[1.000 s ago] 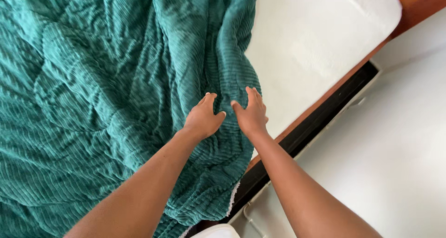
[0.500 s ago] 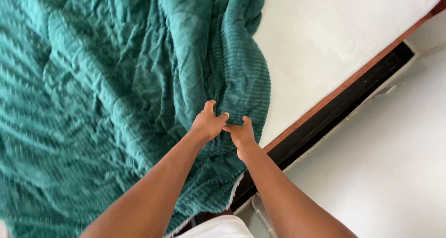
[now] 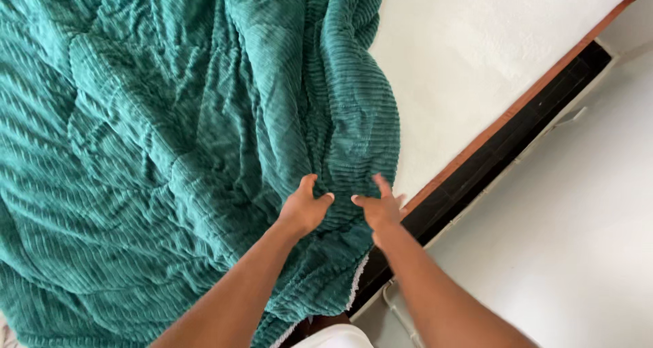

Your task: The person spreads a green and gray blanket across a bed, smoothing the surface and tucking the edges under the mattress.

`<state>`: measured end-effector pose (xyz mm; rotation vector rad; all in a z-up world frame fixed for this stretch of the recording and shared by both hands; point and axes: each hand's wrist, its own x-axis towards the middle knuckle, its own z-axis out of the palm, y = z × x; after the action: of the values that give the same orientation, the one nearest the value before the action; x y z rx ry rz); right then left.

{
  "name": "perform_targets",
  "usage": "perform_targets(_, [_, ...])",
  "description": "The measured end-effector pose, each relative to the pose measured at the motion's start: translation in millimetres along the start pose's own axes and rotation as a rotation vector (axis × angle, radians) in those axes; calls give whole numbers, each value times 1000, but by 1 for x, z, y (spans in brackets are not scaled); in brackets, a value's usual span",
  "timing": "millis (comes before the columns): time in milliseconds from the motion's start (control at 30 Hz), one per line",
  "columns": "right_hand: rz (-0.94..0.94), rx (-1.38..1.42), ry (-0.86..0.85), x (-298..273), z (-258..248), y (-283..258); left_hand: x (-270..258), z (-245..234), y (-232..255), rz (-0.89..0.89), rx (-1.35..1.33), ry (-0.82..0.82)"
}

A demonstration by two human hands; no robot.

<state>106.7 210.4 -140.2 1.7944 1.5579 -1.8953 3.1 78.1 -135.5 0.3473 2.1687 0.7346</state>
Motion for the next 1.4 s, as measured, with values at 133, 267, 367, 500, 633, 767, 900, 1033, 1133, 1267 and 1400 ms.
perform_targets(133, [36, -8, -200, 31, -8, 17, 0, -1, 8, -26, -96, -40])
perform_targets(267, [-309, 248, -214, 42, 9, 26, -11, -12, 38, -128, -202, -27])
perform_targets(367, [-426, 422, -332, 27, 27, 22, -12, -27, 57, -165, -244, 54])
perform_targets(500, [-304, 408, -650, -15, 30, -17, -20, -56, 59, -203, -471, 42])
perform_targets(633, [-302, 470, -635, -40, 28, -42, -20, -75, 61, -89, -686, -41])
perform_targets(767, [-342, 668, -230, -42, 32, -80, -38, -79, 66, -46, -789, -127])
perform_targets(900, [-398, 728, -357, -64, 32, -122, -54, -94, 65, 56, -477, -187])
perform_targets(1033, [-661, 382, 36, -91, 49, -139, -43, -107, 42, 247, -65, -203])
perform_targets(1133, [-777, 83, 147, -103, 50, -126, -30, -103, 38, 349, -268, 9])
perform_targets(1267, [-1018, -123, 124, -108, 47, -97, -27, -124, 82, 370, -577, 212])
perform_targets(1400, [-969, 172, -253, -83, 44, -112, -18, -136, 148, 153, -220, 160])
